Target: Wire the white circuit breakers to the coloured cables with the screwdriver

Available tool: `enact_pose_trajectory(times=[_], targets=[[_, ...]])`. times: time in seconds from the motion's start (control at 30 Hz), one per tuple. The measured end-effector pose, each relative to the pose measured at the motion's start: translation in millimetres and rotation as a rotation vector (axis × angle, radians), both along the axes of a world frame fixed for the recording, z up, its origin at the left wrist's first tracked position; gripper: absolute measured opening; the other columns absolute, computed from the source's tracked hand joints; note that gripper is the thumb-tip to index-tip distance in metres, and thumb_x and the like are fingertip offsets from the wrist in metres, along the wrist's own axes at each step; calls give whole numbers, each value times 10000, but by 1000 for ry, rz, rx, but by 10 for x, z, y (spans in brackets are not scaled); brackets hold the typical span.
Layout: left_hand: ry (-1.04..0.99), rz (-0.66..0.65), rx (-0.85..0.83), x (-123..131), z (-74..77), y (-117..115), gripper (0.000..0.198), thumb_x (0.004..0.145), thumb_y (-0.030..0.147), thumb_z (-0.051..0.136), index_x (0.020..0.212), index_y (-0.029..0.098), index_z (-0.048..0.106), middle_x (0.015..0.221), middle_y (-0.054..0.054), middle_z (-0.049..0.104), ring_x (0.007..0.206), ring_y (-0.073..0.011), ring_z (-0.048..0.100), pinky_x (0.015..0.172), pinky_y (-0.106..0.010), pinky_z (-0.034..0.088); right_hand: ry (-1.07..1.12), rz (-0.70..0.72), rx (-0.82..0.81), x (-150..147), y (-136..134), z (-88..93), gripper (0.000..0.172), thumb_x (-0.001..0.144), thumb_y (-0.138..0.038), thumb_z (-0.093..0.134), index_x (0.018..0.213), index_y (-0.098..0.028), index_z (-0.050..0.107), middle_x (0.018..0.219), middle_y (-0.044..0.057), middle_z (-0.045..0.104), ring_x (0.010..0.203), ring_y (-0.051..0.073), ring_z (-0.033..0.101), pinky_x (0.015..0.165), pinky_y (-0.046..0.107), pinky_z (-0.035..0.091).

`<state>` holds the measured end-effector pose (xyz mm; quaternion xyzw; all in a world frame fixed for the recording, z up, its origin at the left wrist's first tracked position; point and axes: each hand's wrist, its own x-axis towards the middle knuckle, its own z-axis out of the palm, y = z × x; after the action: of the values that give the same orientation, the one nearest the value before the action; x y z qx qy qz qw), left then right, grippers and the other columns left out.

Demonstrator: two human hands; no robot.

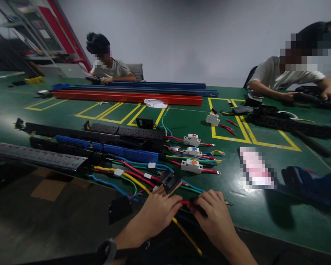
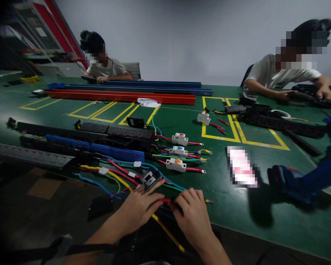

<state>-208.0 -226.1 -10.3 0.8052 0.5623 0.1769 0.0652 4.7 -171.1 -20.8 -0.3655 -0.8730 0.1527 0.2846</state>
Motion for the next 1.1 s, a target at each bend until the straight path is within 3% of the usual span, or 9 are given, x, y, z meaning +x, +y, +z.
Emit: enact_pose_trajectory(times=[0.33,0.5,0.6,0.7,0.77,0.9,1.1], targets=[[-173,-19,13,-40,-76,-13,170,955,266,527,1056,261,663,1335,-25,604,1287,-230,520,1101,-413,397,-171,53,-92,-29,49,227,97,841,-184,715,792,-219,639,822,-16,638,808,181,518,755,337,299],[-189,-23,5,-52,-88,-16,131,909,256,548,990,237,650,1311,-43,609,1234,-246,558,1032,-408,440,-258,309,-274,87,301,657,67,881,-265,674,818,-248,660,840,-30,645,803,152,569,750,303,380],[-187,-16,20,-52,-114,-23,118,891,260,559,973,228,638,1280,-51,626,1174,-244,594,1000,-395,460,-49,223,-253,170,805,894,188,945,-366,567,846,-240,664,849,-1,649,791,148,579,704,278,421],[-203,-14,31,-44,-130,-23,117,894,272,561,979,235,633,1259,-45,632,1179,-236,589,1011,-387,456,143,-136,-38,146,1583,907,218,906,-417,584,954,-221,668,913,38,668,804,170,589,716,294,441],[-218,-24,30,-39,-128,-23,116,896,270,562,983,232,629,1258,-44,629,1206,-233,572,1043,-388,435,114,-400,7,81,2139,805,261,904,-375,538,1059,-199,652,993,65,671,843,178,596,764,299,458],[-234,-28,40,-47,-115,-29,107,891,271,569,969,227,628,1261,-45,621,1207,-249,566,1046,-413,423,32,-560,-17,-54,2983,514,439,819,-278,570,1229,-118,570,1162,162,621,1069,268,548,927,378,424],[-267,-83,103,-72,-128,-25,117,902,254,545,970,215,632,1164,-66,652,1217,-251,566,1031,-421,409,-114,-640,-128,-139,3486,217,843,750,-360,682,1462,-88,322,1367,260,454,1236,373,432,993,461,371]])
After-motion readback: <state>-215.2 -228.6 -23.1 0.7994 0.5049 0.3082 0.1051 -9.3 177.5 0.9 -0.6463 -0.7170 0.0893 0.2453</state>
